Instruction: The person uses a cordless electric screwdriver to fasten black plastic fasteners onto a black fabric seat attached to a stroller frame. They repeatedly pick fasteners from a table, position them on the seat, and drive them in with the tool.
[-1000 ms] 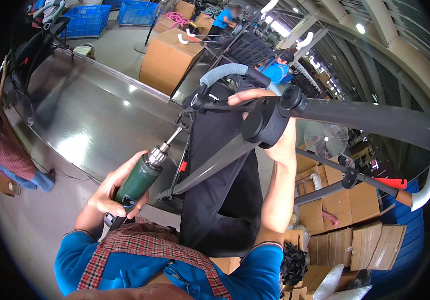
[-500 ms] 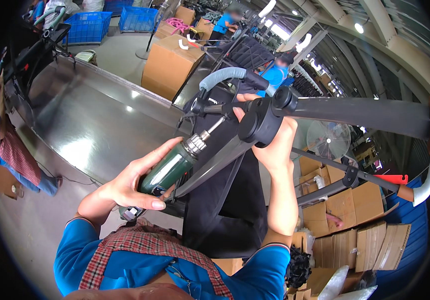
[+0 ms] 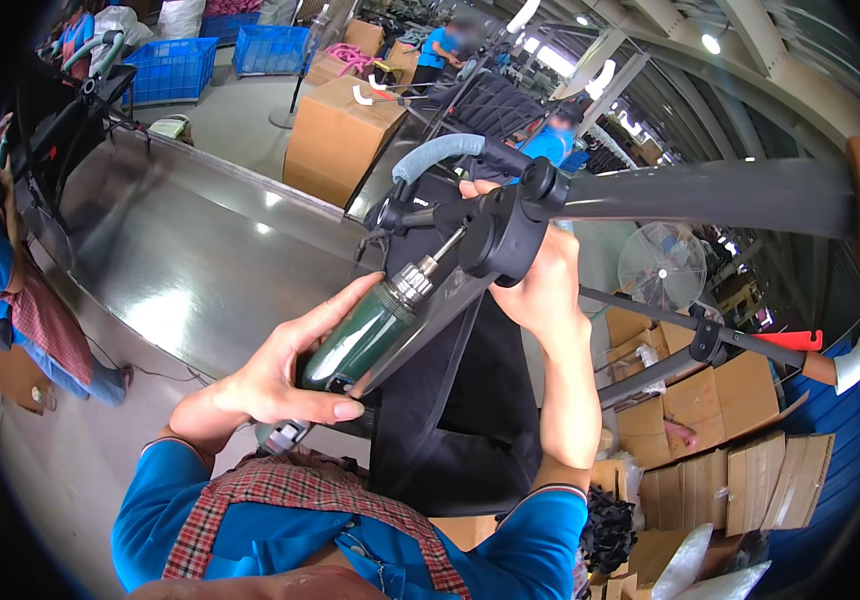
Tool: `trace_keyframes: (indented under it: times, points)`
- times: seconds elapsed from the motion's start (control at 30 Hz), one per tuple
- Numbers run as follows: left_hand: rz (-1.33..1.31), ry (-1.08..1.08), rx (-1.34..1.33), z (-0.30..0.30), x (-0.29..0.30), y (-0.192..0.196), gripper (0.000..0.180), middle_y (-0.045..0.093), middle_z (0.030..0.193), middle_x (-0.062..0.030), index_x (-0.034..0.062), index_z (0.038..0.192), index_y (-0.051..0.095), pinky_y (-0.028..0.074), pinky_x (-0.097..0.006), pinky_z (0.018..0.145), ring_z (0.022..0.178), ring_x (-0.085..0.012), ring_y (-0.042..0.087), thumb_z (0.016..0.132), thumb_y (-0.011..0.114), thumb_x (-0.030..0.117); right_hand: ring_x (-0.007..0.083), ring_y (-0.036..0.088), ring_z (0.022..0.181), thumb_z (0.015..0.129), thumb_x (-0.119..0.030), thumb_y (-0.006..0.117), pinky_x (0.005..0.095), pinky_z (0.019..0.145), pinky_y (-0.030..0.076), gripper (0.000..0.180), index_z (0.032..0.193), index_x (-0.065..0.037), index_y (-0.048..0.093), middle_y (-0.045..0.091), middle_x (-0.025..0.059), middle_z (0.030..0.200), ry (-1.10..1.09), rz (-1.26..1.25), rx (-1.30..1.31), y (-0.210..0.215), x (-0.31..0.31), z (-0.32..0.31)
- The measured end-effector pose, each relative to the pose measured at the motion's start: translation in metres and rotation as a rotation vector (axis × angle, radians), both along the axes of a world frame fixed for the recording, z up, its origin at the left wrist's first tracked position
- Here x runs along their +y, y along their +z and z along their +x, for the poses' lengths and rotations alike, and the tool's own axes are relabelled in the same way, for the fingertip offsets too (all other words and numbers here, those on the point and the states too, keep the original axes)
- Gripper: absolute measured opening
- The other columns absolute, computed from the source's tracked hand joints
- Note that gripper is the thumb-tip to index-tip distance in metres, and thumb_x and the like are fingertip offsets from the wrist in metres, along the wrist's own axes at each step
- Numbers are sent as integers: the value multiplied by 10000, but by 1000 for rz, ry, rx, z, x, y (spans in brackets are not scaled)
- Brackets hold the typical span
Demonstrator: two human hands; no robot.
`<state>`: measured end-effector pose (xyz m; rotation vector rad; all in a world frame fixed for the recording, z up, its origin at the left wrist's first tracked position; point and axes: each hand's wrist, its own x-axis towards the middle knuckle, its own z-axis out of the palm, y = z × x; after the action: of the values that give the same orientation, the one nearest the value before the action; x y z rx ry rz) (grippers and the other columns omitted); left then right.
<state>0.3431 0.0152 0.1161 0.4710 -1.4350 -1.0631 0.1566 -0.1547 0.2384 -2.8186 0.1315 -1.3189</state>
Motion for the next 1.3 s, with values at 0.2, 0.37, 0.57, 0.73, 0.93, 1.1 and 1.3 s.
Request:
trace_keyframes:
  times: [0.2, 0.37, 0.57, 0.73, 0.93, 1.1, 1.3]
  points:
    - [225, -234, 255, -11, 5, 7, 981, 617, 886, -88, 142, 1599, 67, 500, -250, 569, 598, -113, 603, 845, 651, -88, 313, 704, 1032, 659, 89, 684, 366, 896, 552, 406, 1061, 34, 696, 723, 157, 1112, -47, -74, -20, -4, 0, -1]
    - [327, -427, 437, -9, 2, 11, 1008, 589, 867, -148, 166, 1602, 54, 490, -283, 537, 559, -168, 581, 825, 687, 53, 316, 711, 1005, 681, 78, 690, 348, 871, 551, 411, 1088, 21, 697, 718, 155, 1119, -34, 61, -40, -2, 7, 0]
    - [296, -313, 518, -9, 19, -37, 1191, 571, 841, -209, 152, 1593, 21, 474, -304, 437, 497, -223, 576, 674, 778, 141, 351, 674, 1035, 862, -100, 711, 359, 891, 524, 432, 1273, -23, 605, 684, 176, 1169, -192, 148, 83, -17, 23, -60]
    - [323, -743, 459, -28, 47, -92, 1257, 584, 929, -304, 38, 1540, 85, 534, -353, 466, 545, -279, 629, 547, 855, 12, 133, 660, 1047, 957, -134, 653, 282, 919, 511, 357, 1285, -6, 592, 721, 78, 1131, -353, 615, -35, -72, 30, -202]
    - [645, -812, -145, -159, 43, -80, 1266, 660, 1042, -186, 20, 1580, 75, 544, -300, 633, 751, -182, 674, 600, 872, 103, 261, 720, 859, 872, -214, 730, 348, 806, 570, 259, 1073, -52, 706, 739, 120, 968, -997, 808, 136, -253, 101, -413]
    - [743, -834, -317, -234, 30, -106, 1154, 634, 916, -116, 36, 1583, 123, 496, -287, 605, 677, -146, 626, 687, 835, 186, 323, 677, 887, 769, -147, 749, 393, 780, 564, 134, 873, -71, 712, 681, 105, 930, -1299, 925, 493, -405, 211, -492]
    - [919, -895, -350, -293, 28, -113, 1059, 588, 817, -85, 84, 1592, 128, 456, -249, 523, 581, -109, 570, 752, 771, 128, 262, 626, 893, 744, -83, 677, 381, 781, 513, 61, 788, -51, 650, 621, 95, 880, -1260, 472, 393, -477, 241, -505]
